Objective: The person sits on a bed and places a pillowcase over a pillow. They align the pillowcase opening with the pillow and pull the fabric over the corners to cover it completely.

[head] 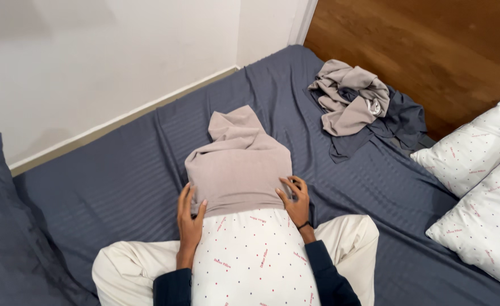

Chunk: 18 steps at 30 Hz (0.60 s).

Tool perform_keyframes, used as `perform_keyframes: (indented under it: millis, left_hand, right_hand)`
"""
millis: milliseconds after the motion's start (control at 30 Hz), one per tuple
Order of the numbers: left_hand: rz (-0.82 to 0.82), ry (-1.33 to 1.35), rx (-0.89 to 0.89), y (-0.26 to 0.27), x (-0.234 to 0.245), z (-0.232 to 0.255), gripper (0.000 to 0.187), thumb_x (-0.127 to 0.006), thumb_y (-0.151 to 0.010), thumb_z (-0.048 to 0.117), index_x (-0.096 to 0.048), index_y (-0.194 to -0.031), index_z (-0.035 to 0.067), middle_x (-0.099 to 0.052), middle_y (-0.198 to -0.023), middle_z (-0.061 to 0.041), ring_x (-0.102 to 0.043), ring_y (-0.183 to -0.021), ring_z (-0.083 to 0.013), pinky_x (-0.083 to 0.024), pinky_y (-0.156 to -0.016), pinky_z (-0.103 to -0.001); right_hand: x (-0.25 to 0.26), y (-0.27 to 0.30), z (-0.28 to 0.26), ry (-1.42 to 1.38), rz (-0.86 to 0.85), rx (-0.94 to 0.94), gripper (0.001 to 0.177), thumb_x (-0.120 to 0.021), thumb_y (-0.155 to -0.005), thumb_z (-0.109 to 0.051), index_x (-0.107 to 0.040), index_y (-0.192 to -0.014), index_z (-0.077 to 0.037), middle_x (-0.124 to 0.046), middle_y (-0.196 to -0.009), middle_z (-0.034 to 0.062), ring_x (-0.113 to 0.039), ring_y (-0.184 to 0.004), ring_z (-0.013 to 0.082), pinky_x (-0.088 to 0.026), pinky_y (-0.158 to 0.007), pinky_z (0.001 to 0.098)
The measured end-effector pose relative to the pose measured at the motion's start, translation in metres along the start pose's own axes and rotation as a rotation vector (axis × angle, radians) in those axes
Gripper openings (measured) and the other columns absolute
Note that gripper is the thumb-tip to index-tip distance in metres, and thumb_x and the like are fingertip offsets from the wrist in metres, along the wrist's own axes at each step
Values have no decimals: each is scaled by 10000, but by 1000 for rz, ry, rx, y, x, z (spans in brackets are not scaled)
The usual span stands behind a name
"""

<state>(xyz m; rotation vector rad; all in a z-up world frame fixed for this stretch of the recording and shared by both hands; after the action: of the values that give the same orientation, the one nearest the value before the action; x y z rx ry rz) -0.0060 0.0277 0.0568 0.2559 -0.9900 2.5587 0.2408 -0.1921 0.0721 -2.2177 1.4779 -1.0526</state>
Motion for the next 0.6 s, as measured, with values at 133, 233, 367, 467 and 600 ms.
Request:
perform_keyframes:
  millis: [133, 233, 367, 467, 600]
  left_hand:
    - [-107, 107, 129, 1, -11, -17, 220, -616, -994, 114, -731, -1120, -25, -704, -1236, -145, -662, -1141, -302, -477, -1017, -431]
    - [-56, 37, 216, 9, -12, -34, 191, -626, -996, 148, -723, -1027, -13, -731, -1079, -110, -705, -1031, -249, -548, -937, -390]
    - [-48, -49, 270, 27, -15, -45, 209, -634, -1008, 205, -722, -992, 16, -708, -1005, -100, -693, -982, -253, -550, -909, -393]
    - [-79, 5, 323, 24, -16, -51, 232, -621, -1028, 221, -690, -1084, 7, -659, -1126, -139, -659, -1032, -297, -525, -929, -424]
    - [-77, 61, 163, 9, -16, -34, 333, -536, -1048, 214, -653, -1269, -6, -558, -1367, -214, -553, -1238, -391, -441, -1017, -477]
  right_hand:
    - [-10, 4, 16, 51, -15, 109, 182, -768, -912, -228, -759, -1006, -73, -710, -1115, 96, -615, -1043, 252, -496, -838, 358]
    - [-18, 9, 48, -12, -24, -55, 223, -667, -1005, -262, -681, -1037, -42, -692, -1021, 87, -639, -908, 232, -497, -787, 340]
    - [-10, 25, 70, -12, 9, -185, 261, -572, -1064, -282, -634, -1037, -30, -657, -848, 95, -619, -746, 223, -487, -747, 324]
    - [-21, 20, 70, 12, -98, -276, 233, -575, -1054, -237, -614, -1060, -8, -628, -805, 111, -585, -727, 217, -452, -696, 334]
    - [-12, 10, 45, -68, 34, -26, 196, -641, -985, -178, -617, -978, 16, -626, -898, 112, -576, -793, 215, -464, -748, 340]
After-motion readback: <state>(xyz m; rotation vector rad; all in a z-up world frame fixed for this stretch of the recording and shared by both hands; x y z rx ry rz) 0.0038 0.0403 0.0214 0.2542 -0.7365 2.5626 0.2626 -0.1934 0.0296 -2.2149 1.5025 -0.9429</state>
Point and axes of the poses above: each hand's wrist, its own y-axis away from the middle knuckle, its own x-axis out of the back of the hand, z = x × y, the point moved 6 cm from there along -y, towards the middle knuckle
